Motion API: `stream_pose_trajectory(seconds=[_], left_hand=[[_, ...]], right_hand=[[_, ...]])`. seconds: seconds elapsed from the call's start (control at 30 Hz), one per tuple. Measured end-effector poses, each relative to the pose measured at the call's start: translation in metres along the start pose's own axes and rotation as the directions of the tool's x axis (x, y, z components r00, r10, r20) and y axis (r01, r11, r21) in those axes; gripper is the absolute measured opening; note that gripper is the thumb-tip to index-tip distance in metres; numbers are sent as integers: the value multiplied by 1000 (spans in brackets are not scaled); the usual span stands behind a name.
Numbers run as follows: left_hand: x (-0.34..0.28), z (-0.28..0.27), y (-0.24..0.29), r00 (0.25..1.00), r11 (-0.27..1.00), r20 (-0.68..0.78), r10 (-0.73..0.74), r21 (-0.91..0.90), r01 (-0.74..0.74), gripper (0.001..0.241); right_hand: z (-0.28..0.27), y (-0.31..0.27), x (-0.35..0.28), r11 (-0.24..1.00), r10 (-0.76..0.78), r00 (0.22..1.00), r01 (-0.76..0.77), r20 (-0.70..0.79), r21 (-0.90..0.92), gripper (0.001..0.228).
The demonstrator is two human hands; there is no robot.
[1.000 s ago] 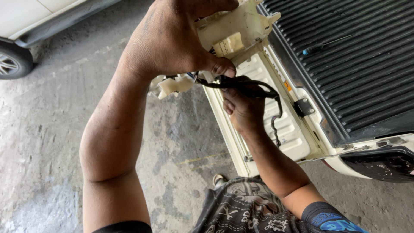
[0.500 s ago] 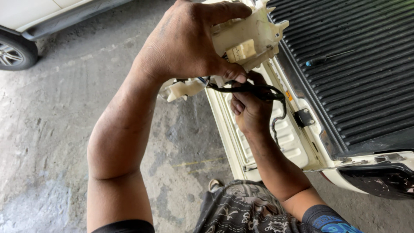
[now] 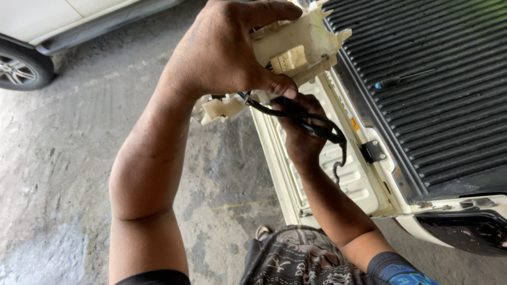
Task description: The person uses a screwdriver to remove screws from a car bumper assembly, detaches a wiring harness, and then reattaches the harness and secures the bumper with screws.
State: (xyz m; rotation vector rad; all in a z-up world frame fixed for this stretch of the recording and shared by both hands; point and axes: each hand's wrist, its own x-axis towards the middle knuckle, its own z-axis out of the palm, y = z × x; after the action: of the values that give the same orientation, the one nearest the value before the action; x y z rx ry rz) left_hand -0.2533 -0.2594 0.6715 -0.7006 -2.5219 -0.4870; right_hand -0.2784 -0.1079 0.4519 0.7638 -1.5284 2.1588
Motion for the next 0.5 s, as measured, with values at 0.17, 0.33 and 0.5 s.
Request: stream_pose_trajectory(seconds=[0.17,0.33,0.5], left_hand=[[6,4,2,1000,1000,1,-24,-2,24,94],[13,11,8,1000,998,-10,-19,62,19,94],[20,19,13,999,998,-8,-51,34,51,96]], right_hand=[[-5,7,2,966,116,993,-119,26,229,15],[-24,4,14,675,455,859,-504,233,540,13],[-41,-9,31,470,534,751,-645,387,602,18]])
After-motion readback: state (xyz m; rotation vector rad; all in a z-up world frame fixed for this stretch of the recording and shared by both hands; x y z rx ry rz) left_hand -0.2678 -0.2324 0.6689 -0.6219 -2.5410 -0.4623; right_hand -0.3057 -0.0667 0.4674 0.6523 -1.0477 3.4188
